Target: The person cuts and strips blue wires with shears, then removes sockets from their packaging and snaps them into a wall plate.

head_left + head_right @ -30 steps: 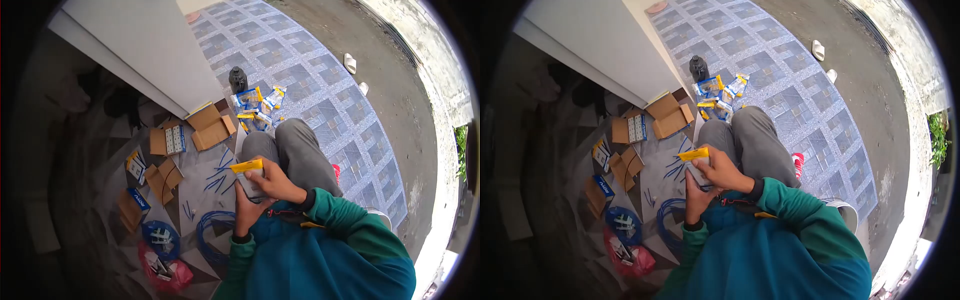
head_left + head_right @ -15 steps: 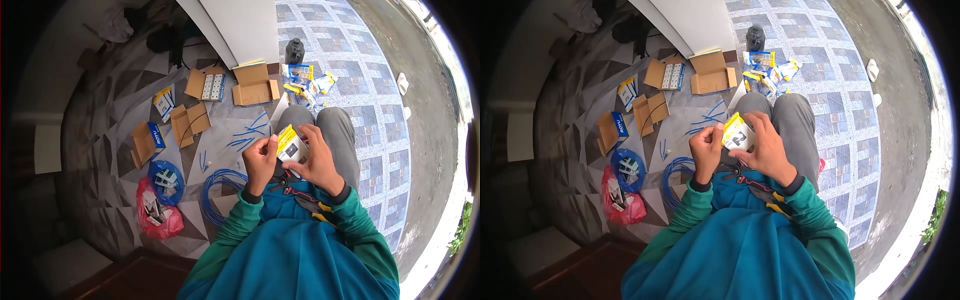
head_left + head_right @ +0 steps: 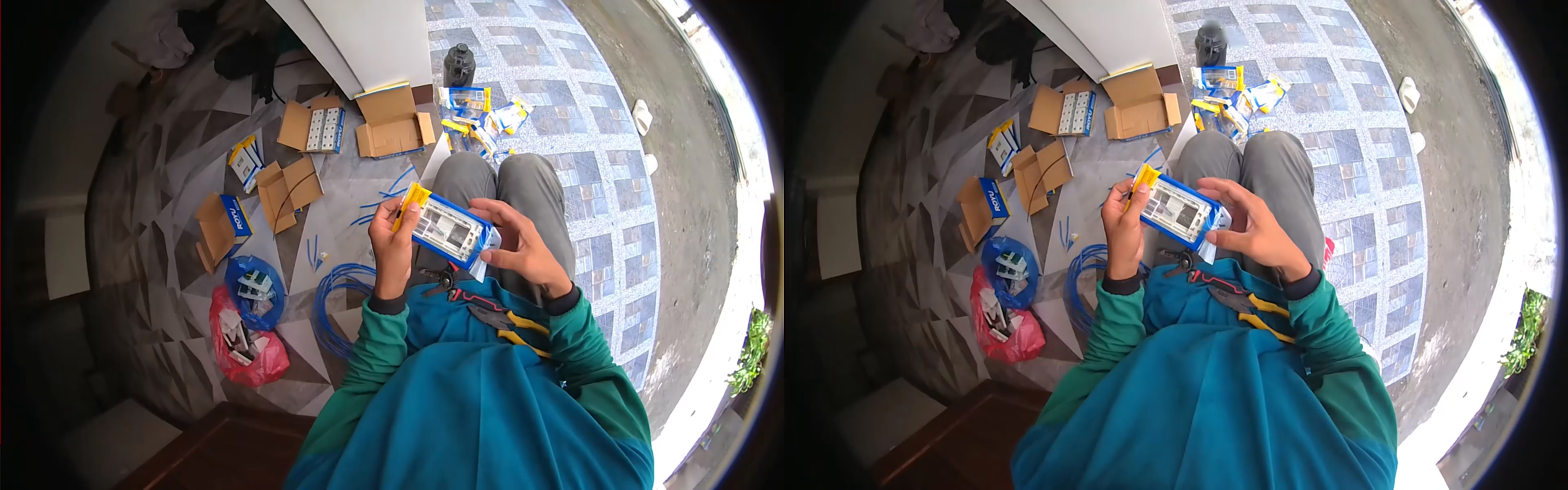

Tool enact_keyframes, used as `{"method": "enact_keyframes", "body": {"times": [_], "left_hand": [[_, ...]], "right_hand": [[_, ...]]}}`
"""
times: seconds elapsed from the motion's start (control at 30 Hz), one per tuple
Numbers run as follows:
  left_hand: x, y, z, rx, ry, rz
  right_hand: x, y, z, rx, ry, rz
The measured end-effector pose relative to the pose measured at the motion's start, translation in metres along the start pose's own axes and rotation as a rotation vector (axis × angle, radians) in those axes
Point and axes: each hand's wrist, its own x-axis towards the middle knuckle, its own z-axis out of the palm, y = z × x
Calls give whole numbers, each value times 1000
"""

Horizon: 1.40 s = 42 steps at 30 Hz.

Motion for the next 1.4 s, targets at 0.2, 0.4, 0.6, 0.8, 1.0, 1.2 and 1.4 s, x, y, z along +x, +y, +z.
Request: {"method": "enact_keyframes", "body": {"times": [0.2,0.4,0.6,0.8,1.0,1.2,1.4], "left_hand": [[-1,-14,-6,-114,-18,-230],[-2,-27,-15,-153,-99,-279],[-9,-26,-10,-141,257,214],[-21,-12,-29,-18,73,223],[-36,14,-55,295,-272,25],[-34,33,-28,536,-367,246],[-15,51,7,808,-317,527]], "right_hand": [[-7,-5,1,-686,27,-372],[6,3,-3,-841,39,-684],[6,11,17,231,160,-32],[21,34,-1,469,128,219],[27,38,-3,86,351,-22],[29,22,16,-376,330,-204],[28,2,27,-507,220,-211]]}}
